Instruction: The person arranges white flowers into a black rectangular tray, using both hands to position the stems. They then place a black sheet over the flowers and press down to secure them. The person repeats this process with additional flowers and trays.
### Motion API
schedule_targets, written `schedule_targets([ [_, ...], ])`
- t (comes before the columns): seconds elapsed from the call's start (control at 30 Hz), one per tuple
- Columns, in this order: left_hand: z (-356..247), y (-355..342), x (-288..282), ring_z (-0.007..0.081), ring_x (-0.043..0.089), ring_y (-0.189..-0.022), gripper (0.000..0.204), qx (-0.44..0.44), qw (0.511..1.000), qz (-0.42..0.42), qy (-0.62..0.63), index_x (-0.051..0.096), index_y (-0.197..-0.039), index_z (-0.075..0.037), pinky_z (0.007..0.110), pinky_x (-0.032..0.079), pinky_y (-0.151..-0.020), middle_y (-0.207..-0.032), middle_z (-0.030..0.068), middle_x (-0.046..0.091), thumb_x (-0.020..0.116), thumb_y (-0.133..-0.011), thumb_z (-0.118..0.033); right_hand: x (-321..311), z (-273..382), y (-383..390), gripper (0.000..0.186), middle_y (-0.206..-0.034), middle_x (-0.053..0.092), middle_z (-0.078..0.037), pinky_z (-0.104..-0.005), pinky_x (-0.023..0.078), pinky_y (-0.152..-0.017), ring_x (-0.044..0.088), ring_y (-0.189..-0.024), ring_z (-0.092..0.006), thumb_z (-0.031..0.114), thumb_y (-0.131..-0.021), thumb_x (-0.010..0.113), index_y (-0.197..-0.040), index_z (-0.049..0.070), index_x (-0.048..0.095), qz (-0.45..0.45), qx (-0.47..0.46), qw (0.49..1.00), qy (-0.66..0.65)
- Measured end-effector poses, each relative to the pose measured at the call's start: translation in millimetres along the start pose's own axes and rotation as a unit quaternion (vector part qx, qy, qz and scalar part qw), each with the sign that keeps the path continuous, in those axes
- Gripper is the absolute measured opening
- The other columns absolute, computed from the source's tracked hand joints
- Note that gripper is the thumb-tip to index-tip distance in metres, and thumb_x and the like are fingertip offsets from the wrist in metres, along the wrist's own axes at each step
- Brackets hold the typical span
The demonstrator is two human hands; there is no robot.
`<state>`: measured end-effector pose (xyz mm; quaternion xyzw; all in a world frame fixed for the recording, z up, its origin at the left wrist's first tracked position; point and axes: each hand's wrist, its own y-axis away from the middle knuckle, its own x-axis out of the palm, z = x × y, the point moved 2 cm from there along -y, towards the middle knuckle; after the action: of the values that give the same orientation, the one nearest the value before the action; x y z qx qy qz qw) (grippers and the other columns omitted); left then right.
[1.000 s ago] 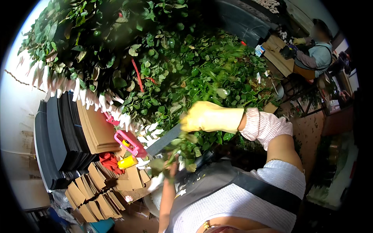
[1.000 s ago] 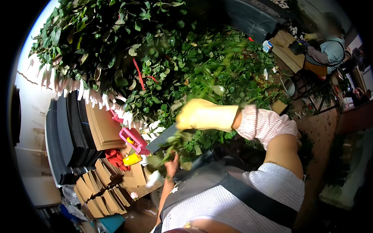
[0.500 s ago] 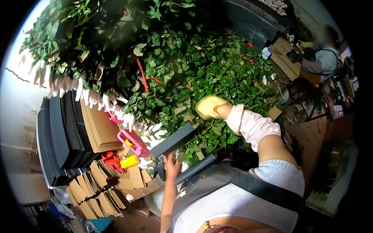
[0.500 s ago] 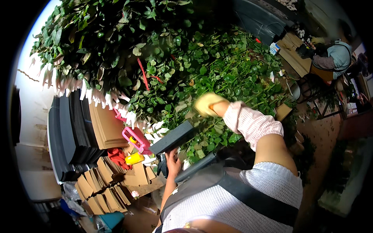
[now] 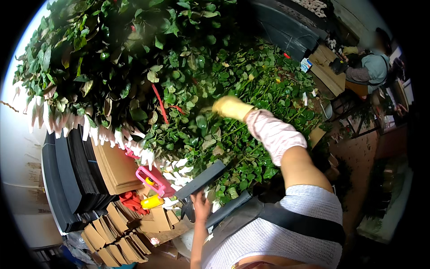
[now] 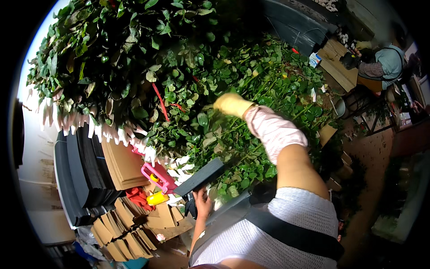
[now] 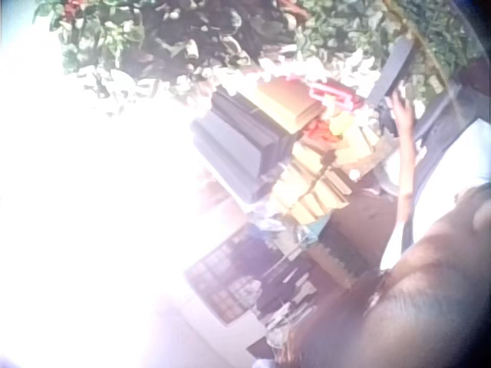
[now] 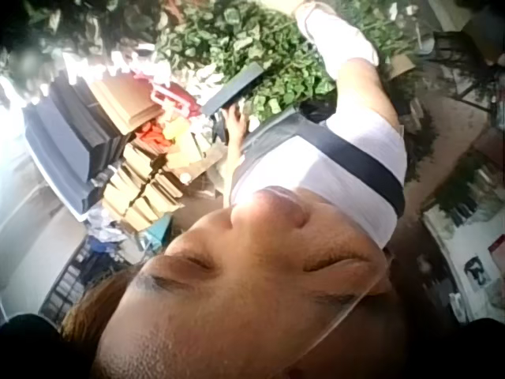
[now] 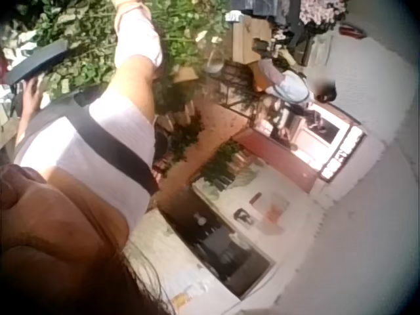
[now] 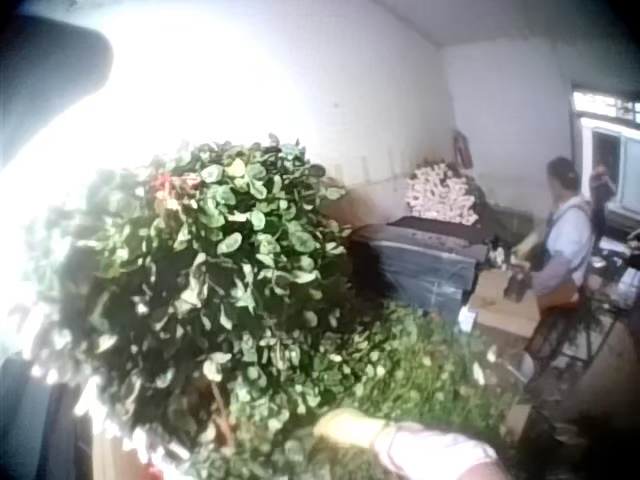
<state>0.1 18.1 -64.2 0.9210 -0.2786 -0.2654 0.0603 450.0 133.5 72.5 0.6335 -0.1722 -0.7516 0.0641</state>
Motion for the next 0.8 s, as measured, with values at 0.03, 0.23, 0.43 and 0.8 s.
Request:
schedule_targets([
  [0.03,0.0,1.6,-0.3,0.0435,0.046,-0.133,0.048,0.000,1.000,-0.001,-0.003,0.062,-0.128,-0.001,0.043,0.042,-0.108,-0.134,0.0298,0.048,0.074,-0.083,-0.011,-35.3,0.9,26.9,0.032,-0.124,0.070,-0.007,-0.0361,0.055,-0.097,0.068,-0.111,-0.0256,0.006,-0.095,0.057,-0.122,0.014,0.070,-0.031,0.071,0.987,-0.138],
  [0.23,-29.9,-3.0,-1.6,0.0360,0.061,-0.111,0.048,0.047,0.998,0.014,-0.040,0.059,-0.132,-0.001,0.038,0.052,-0.094,-0.131,0.0245,0.047,0.071,-0.086,-0.003,-104.5,-51.5,110.5,0.048,-0.131,0.065,-0.020,-0.0398,0.052,-0.105,0.064,-0.119,-0.0334,-0.011,-0.085,0.044,-0.123,0.006,0.069,-0.387,-0.096,0.916,-0.051],
  [0.43,2.7,-2.5,0.6,0.0360,0.065,-0.100,0.050,0.075,0.995,-0.022,-0.058,0.055,-0.134,-0.003,0.041,0.055,-0.086,-0.126,0.0222,0.051,0.072,-0.087,-0.008,-87.6,-1.4,203.1,0.052,-0.110,0.074,-0.014,-0.0376,0.064,-0.082,0.075,-0.093,-0.0280,-0.019,-0.075,0.050,-0.112,0.010,0.073,-0.292,-0.214,0.920,-0.150],
  [0.8,-10.2,-4.5,2.2,0.0452,0.047,-0.127,0.059,0.150,0.986,-0.017,-0.072,0.053,-0.135,-0.001,0.044,0.042,-0.109,-0.133,0.0257,0.052,0.062,-0.077,-0.003,59.0,60.6,218.2,0.032,-0.104,0.071,-0.015,-0.0434,0.056,-0.083,0.069,-0.097,-0.0331,0.013,-0.088,0.060,-0.119,0.010,0.068,-0.071,-0.001,0.984,0.166],
])
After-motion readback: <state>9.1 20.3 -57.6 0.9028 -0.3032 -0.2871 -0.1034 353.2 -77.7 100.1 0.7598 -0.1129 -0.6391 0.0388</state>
